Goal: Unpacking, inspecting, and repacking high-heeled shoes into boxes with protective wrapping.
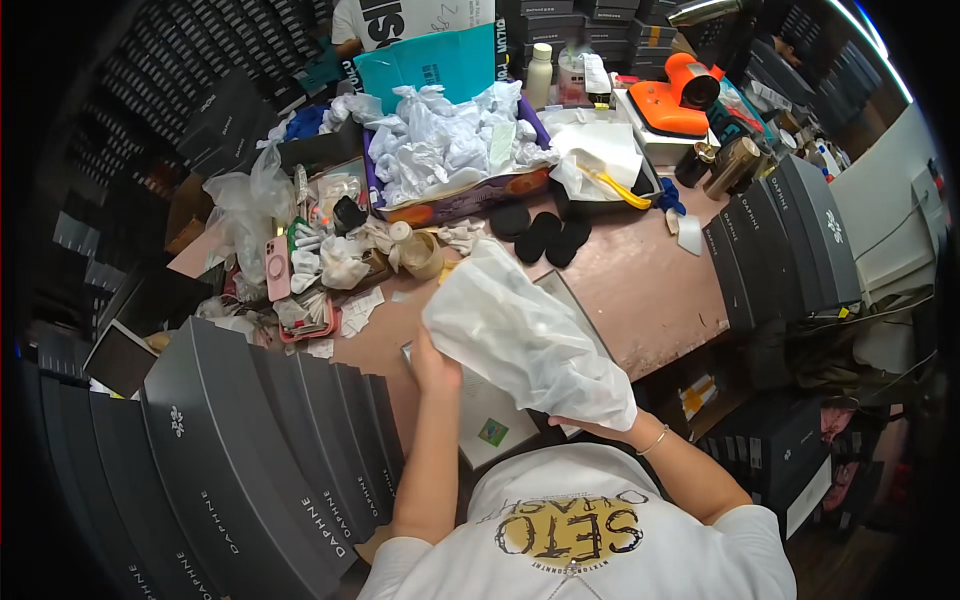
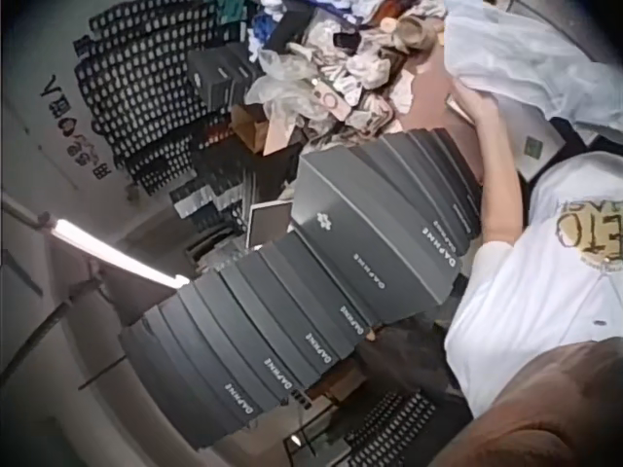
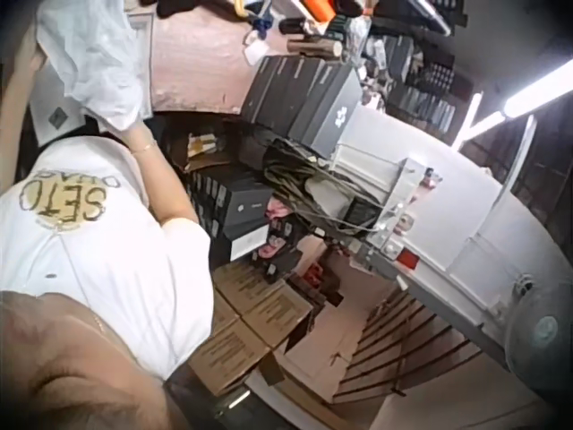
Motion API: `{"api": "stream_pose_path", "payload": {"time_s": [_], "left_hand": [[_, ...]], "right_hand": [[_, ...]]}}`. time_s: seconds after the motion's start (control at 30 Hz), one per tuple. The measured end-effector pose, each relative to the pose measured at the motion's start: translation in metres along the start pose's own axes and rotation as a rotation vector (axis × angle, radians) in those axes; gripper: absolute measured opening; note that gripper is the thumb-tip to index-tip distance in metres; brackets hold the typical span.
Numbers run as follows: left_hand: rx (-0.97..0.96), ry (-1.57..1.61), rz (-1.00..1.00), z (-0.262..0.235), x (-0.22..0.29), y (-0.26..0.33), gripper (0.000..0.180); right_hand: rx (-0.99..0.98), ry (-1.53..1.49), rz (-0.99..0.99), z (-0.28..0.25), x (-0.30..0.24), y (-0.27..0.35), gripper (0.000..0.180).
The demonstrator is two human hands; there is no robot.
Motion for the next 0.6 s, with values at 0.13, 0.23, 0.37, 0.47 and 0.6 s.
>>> {"api": "stream_pose_path", "payload": {"time_s": [0.13,0.23,0.37,0.47,0.6], "left_hand": [[0.134,0.154,0.105,0.021,0.112,-0.006,0.041],[-0.069,0.093,0.674,0.084,0.197,0.102,0.031],[0.152,0.056,0.986,0.084,0.257,0.162,0.036],[0.337,-0.060,1.195,0.076,0.283,0.180,0.037],[0.080,-0.301,1.962,0.101,0.252,0.283,0.033]], "right_hand": [[-0.109,0.437,-0.350,-0.006,-0.029,0.006,0.053],[0.012,0.277,-0.254,-0.039,-0.009,0.002,0.061],[-0.114,-0.059,0.015,-0.055,-0.013,0.002,0.076],[-0.143,-0.093,0.041,-0.060,-0.008,0.013,0.081],[0.099,0.519,0.008,-0.092,0.018,0.015,0.070]]}}
Point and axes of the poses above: each hand's wrist, its own y-axis away from the middle knuckle, its own z-axis out of the palm, x = y × z, the point moved 10 cm from there along -y, towards the middle knuckle, and after that the axes turned 11 degrees about x, right-handed, at the moved point
